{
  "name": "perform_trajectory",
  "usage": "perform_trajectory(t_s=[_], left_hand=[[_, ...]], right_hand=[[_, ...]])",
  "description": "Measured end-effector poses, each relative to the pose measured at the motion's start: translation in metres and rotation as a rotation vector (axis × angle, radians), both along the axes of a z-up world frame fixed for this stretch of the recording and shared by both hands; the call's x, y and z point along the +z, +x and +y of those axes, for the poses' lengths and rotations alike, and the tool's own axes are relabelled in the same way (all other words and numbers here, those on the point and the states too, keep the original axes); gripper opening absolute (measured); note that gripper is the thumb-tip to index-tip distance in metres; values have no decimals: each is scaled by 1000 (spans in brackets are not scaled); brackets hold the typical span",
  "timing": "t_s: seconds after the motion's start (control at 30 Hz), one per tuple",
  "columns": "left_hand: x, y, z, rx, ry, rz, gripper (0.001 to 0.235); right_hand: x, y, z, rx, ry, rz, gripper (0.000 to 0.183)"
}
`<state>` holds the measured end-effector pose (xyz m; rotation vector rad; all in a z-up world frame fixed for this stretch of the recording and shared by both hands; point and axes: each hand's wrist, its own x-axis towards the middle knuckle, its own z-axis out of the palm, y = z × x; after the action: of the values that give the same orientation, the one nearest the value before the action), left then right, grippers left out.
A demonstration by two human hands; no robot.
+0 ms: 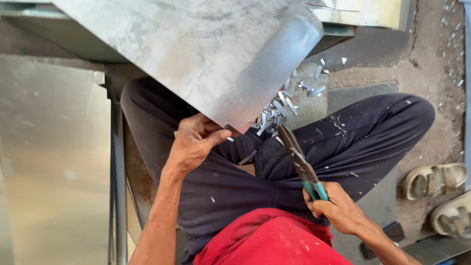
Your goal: The person cuts sections from metal sheets using snips while sitting on the floor. They hold the metal with one hand and operate the tool with the other to remove pieces, letting the scraps fall onto the ground.
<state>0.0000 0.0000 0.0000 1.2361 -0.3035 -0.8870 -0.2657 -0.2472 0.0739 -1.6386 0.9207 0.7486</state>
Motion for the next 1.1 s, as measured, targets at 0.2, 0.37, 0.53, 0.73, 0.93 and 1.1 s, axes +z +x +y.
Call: perform_trajectory(t_s=[0.2,0.37,0.53,0.73,0.93,1.1], left_hand=[[7,13,-12,55,211,-55,24],[31,12,-22,-6,118,-149,34],[33,3,-76,248,152,-40,18],[42,-59,-184,231,11,95,19],[40,-75,-201,244,24,114,19],[42,-76,-202,268,-28,132,19]], right_hand=[[-4,-8,7,-151,4,-116,17],[-10,-18,8,-256,16,-185,17],[-18,-9,17,-450,221,-318,22],[-11,17,29,-591,385,-372,52],[-9,30,39,-648,368,-410,53],[-5,34,40,-673,311,-424,51]])
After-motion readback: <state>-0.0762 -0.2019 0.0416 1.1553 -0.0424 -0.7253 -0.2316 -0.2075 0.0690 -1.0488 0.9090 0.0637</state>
